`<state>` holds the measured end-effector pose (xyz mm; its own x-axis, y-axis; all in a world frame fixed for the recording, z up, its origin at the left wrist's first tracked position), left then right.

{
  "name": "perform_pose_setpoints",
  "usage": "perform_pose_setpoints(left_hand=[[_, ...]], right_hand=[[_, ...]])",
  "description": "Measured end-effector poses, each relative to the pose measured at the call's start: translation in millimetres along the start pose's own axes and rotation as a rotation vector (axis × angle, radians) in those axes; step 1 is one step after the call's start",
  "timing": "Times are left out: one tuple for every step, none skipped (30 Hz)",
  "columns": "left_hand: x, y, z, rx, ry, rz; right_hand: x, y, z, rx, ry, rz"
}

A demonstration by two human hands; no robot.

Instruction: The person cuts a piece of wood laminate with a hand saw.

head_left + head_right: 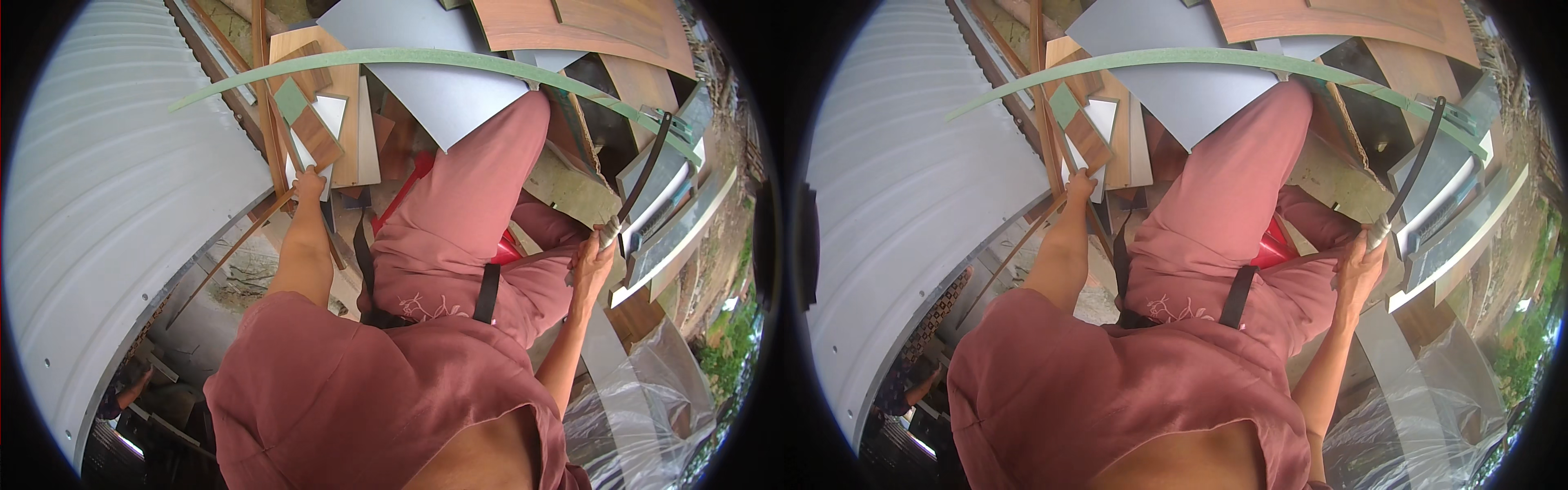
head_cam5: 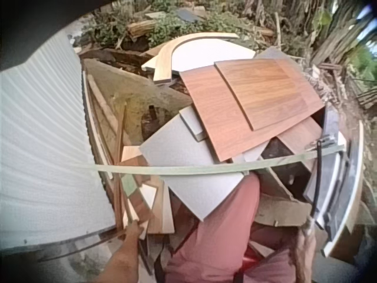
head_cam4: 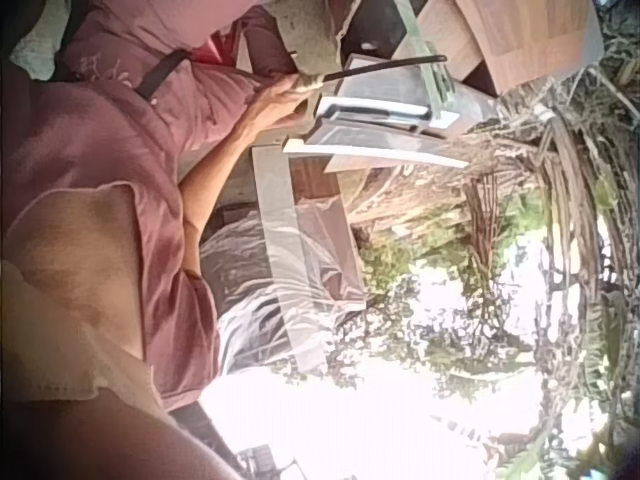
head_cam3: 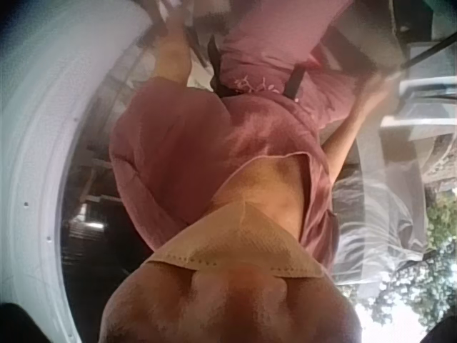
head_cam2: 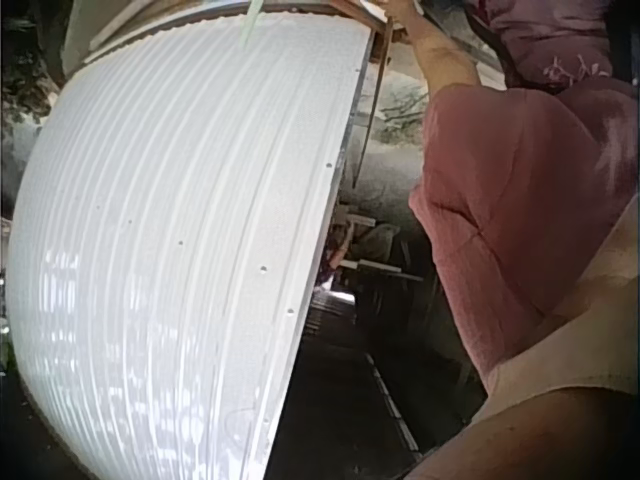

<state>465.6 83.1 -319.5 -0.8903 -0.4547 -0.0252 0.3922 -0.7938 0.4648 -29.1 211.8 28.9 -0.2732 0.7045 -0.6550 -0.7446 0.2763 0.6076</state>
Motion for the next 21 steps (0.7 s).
perform_pose_setpoints(left_hand=[[-0.5,0.0,-0.3,0.010,-0.005,-0.007],[-2.3,1.7,-1.0,0.011,-0.008,-0.002],[-0.7,5.1,5.8,-0.018,-0.037,-0.084],[0.5,6.4,12.9,-0.046,-0.064,-0.165],[-1.5,0.7,14.6,-0.046,-0.063,-0.158],[-4.2,-0.6,16.8,-0.045,-0.116,-0.187],[-8.2,-1.4,19.5,-0.044,-0.167,-0.216],[-15.2,-2.8,23.8,-0.033,-0.160,-0.209],[-16.6,-7.3,33.7,0.031,-0.261,-0.203],[-22.6,-11.0,42.4,0.097,-0.358,-0.199],[-31.4,-12.9,50.9,0.119,-0.422,-0.188],[-41.4,-14.0,61.4,0.126,-0.416,-0.188],[-47.9,-12.5,74.9,0.162,-0.512,-0.168],[-53.8,-10.7,89.0,0.198,-0.608,-0.150],[-62.5,-5.8,106.6,0.211,-0.598,-0.153],[-66.0,-3.6,124.3,0.236,-0.674,-0.076],[-68.8,0.1,141.8,0.261,-0.749,0.001],[-71.8,10.9,163.6,0.275,-0.742,-0.004],[-69.9,21.2,183.9,0.235,-0.731,0.005],[-69.9,28.7,201.4,0.198,-0.719,0.013],[-74.3,34.5,217.2,0.213,-0.717,0.005]], right_hand=[[-0.3,-0.5,1.2,0.004,0.004,0.001],[0.3,-2.4,1.9,-0.006,0.013,0.018],[0.6,-2.3,3.1,-0.016,0.020,0.038],[0.1,-2.9,3.3,-0.016,0.024,0.042],[-1.1,-4.9,3.2,-0.025,0.032,0.023],[-4.2,-9.7,3.4,-0.038,0.043,-0.004],[-9.3,-12.9,4.2,-0.031,0.001,0.029],[-11.5,-16.3,3.7,-0.039,0.011,0.023],[-11.2,-17.5,4.1,-0.061,0.026,0.000],[-11.2,-20.4,4.1,-0.087,0.040,-0.025],[-12.5,-24.1,3.7,-0.089,0.035,-0.032],[-11.0,-24.9,3.2,-0.094,0.040,-0.037],[-8.2,-26.4,2.0,-0.115,0.058,-0.044],[-5.9,-27.7,0.4,-0.135,0.076,-0.052],[-5.5,-30.2,-1.0,-0.146,0.081,-0.060],[-5.7,-30.1,-1.4,-0.145,0.087,-0.059],[-6.3,-30.3,-2.2,-0.154,0.096,-0.060],[-5.9,-31.2,-4.1,-0.173,0.105,-0.074],[-6.4,-30.7,-3.2,-0.178,0.104,-0.089],[-7.5,-30.5,-2.2,-0.178,0.109,-0.101],[-9.5,-31.7,-1.5,-0.195,0.120,-0.098]])
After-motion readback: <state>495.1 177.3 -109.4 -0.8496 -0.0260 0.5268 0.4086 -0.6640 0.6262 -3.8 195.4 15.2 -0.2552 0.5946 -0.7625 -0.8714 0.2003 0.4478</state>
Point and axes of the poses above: each hand's wrist, its own z-axis away from the middle knuckle, its own y-axis out of the back of the hand, x = y × z, the point moved 2 cm from there along -z, towards the middle knuckle, and after that the axes turned 15 degrees about -x, right-handed, at the moved point
